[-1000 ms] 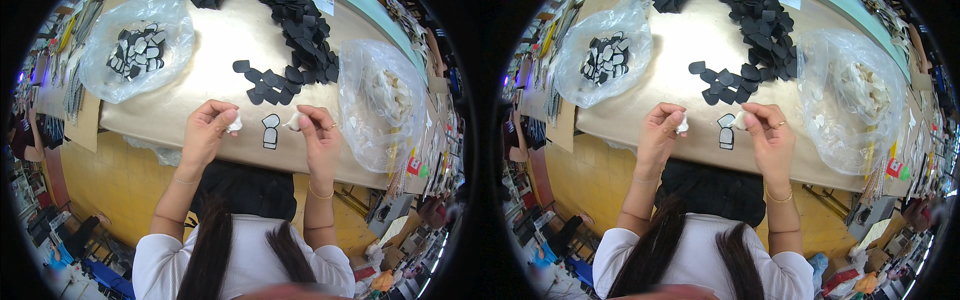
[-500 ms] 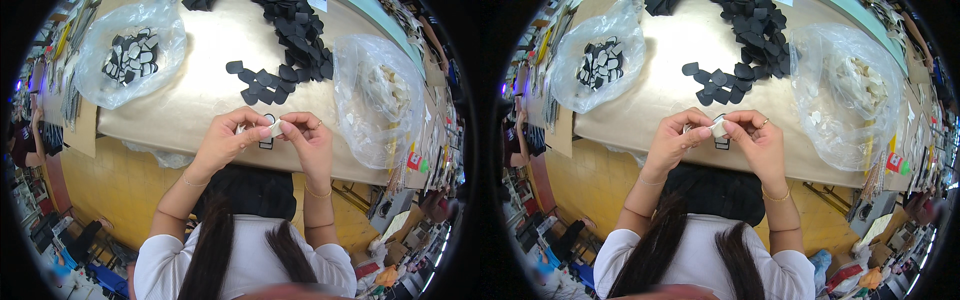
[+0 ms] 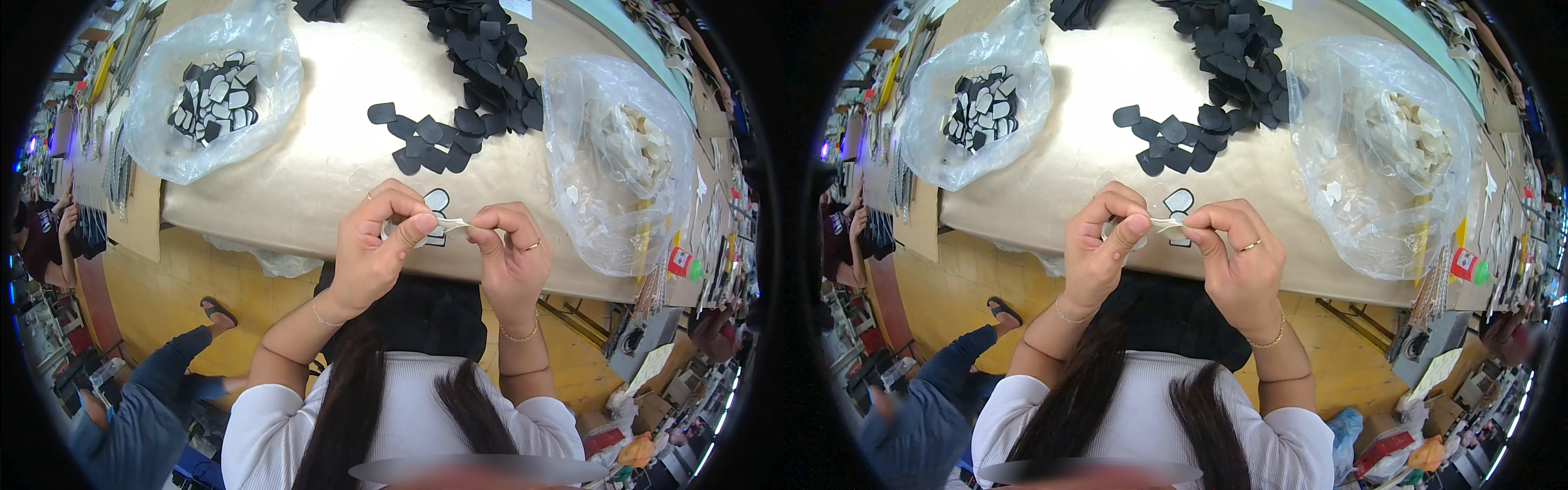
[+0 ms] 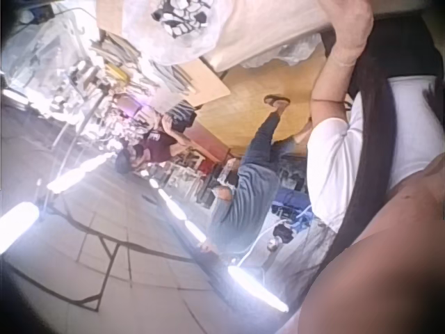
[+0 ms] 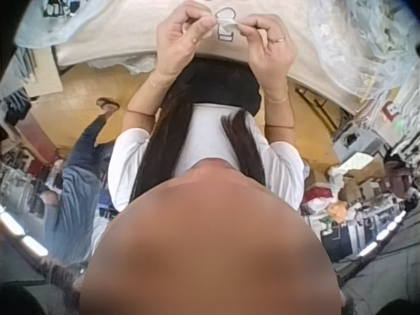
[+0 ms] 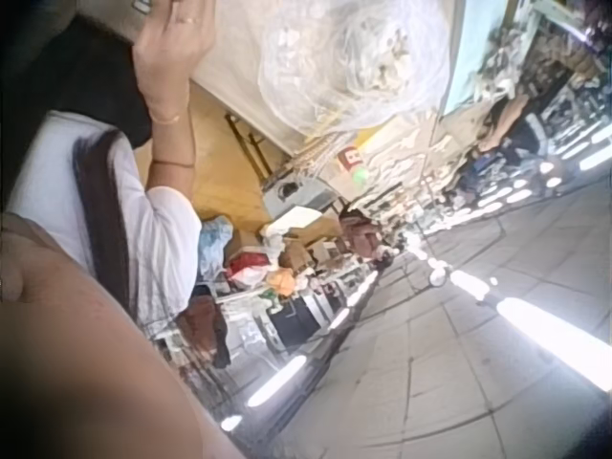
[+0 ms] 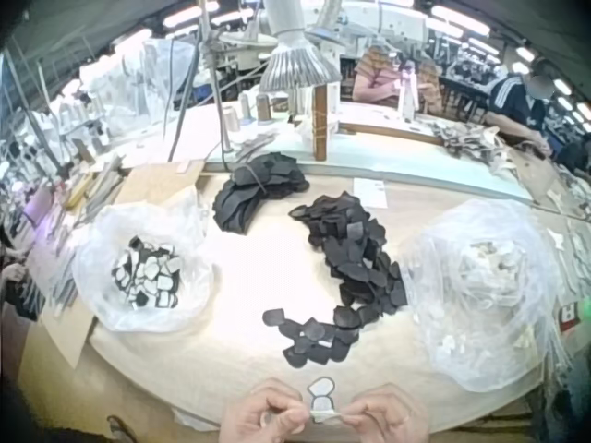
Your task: The person repeatedly picks up small black and white pieces from a table, aligns them, and presses them together to form composite units. The person handles the pieces one at a time, occasionally wiping them with a cloth before assembly. The finished units are placed on the table as the process continues.
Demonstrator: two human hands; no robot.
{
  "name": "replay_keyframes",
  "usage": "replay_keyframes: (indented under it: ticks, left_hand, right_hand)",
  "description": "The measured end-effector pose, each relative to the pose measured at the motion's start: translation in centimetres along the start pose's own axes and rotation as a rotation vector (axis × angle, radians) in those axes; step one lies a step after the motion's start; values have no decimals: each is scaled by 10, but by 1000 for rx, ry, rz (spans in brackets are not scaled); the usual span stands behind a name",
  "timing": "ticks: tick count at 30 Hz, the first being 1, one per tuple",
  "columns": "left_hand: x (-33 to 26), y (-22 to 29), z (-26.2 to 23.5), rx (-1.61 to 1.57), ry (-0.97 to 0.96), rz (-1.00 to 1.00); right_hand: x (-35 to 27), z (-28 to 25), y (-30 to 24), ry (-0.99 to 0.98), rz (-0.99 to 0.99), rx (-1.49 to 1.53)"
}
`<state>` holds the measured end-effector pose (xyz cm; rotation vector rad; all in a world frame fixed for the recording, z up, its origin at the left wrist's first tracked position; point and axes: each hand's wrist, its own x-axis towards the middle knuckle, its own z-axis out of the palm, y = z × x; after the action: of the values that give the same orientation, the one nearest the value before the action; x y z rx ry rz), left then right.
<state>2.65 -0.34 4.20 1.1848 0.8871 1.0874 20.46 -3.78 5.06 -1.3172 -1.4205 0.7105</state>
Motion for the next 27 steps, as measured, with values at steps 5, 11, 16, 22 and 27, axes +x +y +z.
replay_keyframes:
  ticks: [5,11,16,22,27]
  left_hand:
    - [-1,2,3,17,27,4]
    - [9,9,-15,62,-203,-26]
    - [24,13,-21,-135,-443,-294]
    - [25,12,-16,-115,-531,-372]
    - [19,6,-15,-145,-512,-464]
  right_hand:
    - [0,0,-3,20,-47,-33]
    - [5,-20,-4,-120,-160,-59]
    - [10,-33,-3,-263,-213,-9]
    - [11,-30,-4,-288,-258,-50]
    - [12,-29,-4,-306,-305,-110]
